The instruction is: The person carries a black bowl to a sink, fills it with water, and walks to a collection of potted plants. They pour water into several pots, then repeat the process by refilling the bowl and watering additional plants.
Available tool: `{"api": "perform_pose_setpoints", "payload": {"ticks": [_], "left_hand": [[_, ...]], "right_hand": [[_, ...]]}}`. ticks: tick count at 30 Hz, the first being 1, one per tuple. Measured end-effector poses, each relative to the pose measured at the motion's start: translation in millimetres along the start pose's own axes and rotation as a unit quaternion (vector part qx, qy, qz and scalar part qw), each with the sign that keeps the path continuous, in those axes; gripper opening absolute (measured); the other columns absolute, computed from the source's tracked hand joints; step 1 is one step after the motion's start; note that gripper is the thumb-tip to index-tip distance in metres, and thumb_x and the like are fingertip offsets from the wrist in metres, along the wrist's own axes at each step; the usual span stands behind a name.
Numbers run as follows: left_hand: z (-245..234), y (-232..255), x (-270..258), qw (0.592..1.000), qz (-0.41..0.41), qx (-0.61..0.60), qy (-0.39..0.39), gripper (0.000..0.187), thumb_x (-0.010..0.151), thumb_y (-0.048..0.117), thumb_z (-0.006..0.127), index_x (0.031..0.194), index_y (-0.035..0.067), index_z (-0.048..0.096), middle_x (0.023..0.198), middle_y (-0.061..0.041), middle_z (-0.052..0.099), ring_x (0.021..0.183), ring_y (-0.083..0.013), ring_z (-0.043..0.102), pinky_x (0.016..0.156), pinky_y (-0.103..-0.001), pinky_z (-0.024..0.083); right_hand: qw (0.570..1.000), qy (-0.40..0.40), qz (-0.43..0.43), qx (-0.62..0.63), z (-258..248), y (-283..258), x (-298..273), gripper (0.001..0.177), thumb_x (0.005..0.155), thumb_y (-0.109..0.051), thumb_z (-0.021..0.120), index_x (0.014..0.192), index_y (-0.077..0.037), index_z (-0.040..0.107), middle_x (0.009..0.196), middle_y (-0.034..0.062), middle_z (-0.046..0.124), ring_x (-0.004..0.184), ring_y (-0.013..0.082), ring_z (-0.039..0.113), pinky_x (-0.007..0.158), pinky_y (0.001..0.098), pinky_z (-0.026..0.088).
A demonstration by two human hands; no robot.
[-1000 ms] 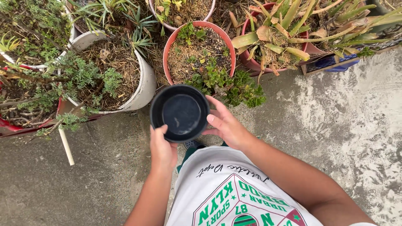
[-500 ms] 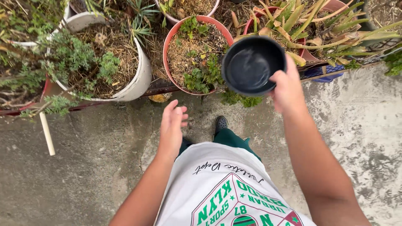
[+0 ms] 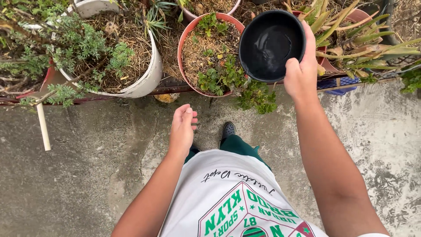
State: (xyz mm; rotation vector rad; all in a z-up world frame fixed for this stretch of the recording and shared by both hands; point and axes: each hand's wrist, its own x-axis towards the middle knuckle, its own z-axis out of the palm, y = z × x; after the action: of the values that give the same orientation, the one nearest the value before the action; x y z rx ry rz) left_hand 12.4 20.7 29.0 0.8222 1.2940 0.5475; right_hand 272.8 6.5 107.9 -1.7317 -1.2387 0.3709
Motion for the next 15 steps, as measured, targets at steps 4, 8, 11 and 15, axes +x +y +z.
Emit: {"api": "perform_pose_setpoints", "payload": {"ticks": [4,8,11,15], "left_hand": [[2.0,-4.7,4.4,1.0,0.003,0.001,-0.003,0.039,0.087,0.026,0.04,0.119,0.004,0.045,0.097,-0.007,0.056,0.083,-0.0126,0.051,0.07,-0.025,0.043],[3.2,-8.5,6.6,1.0,-0.004,-0.004,-0.009,0.04,0.087,0.028,0.041,0.119,0.005,0.045,0.099,-0.008,0.056,0.084,-0.0135,0.052,0.071,-0.025,0.044],[2.6,-7.8,6.8,1.0,-0.009,-0.005,-0.01,0.04,0.087,0.028,0.041,0.119,0.005,0.045,0.1,-0.007,0.056,0.084,-0.0133,0.051,0.071,-0.026,0.044],[0.1,-9.9,9.0,1.0,-0.006,-0.018,-0.008,0.04,0.086,0.028,0.042,0.12,0.005,0.044,0.099,-0.007,0.055,0.083,-0.0127,0.05,0.071,-0.025,0.043]], "right_hand": [[0.998,-0.004,-0.047,-0.044,7.1,-11.1,2.2,0.071,0.063,0.01,0.03,0.133,0.002,0.024,0.136,0.0264,0.033,0.131,0.037,0.028,0.11,0.0416,0.02],[0.99,-0.006,-0.104,-0.097,14.4,-17.0,3.7,0.072,0.064,0.011,0.033,0.134,-0.001,0.024,0.133,0.023,0.036,0.127,0.0363,0.035,0.11,0.043,0.027],[0.984,-0.017,-0.143,-0.108,20.1,-27.4,3.4,0.071,0.064,0.012,0.034,0.133,0.0,0.024,0.132,0.023,0.036,0.127,0.0363,0.035,0.112,0.0437,0.027],[0.956,-0.011,-0.236,-0.172,24.6,-27.8,1.5,0.067,0.066,0.01,0.043,0.131,0.004,0.029,0.13,0.0254,0.036,0.122,0.0409,0.041,0.109,0.0436,0.034]]}}
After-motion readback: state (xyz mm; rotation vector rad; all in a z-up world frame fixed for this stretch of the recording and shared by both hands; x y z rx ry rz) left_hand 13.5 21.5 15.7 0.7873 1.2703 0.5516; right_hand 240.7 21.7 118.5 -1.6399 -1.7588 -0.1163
